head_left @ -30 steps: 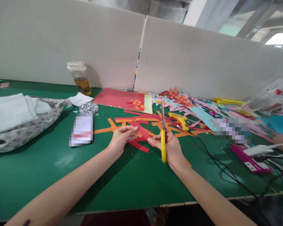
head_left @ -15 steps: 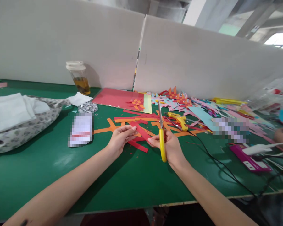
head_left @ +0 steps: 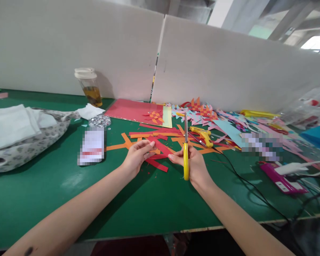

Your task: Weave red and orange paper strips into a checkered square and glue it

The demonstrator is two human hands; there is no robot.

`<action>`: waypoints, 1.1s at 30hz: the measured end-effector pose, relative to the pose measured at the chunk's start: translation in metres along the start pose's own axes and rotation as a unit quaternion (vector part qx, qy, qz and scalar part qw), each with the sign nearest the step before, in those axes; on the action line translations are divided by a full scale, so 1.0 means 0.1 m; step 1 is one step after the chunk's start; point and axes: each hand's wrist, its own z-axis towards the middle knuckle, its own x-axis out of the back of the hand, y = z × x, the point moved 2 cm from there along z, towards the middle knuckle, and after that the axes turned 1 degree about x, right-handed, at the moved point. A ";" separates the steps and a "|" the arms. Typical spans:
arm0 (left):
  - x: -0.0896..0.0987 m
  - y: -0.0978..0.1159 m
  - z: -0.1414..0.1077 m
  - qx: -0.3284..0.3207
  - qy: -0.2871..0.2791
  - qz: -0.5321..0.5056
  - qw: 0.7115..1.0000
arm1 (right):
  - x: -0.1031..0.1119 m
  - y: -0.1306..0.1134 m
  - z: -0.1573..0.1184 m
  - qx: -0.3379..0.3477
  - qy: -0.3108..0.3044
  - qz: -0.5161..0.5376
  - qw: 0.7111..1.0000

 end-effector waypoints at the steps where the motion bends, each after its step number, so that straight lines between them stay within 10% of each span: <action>1: -0.01 -0.01 -0.01 0.004 -0.002 -0.003 1.000 | 0.00 0.00 0.00 0.006 -0.003 0.003 1.000; 10: -0.10 -0.13 -0.12 0.062 -0.064 0.074 0.993 | -0.04 0.06 0.00 0.033 -0.020 0.005 0.999; 33: -0.10 0.02 -0.13 -0.058 -0.105 0.207 0.971 | 0.13 -0.21 0.03 0.113 0.074 0.070 0.988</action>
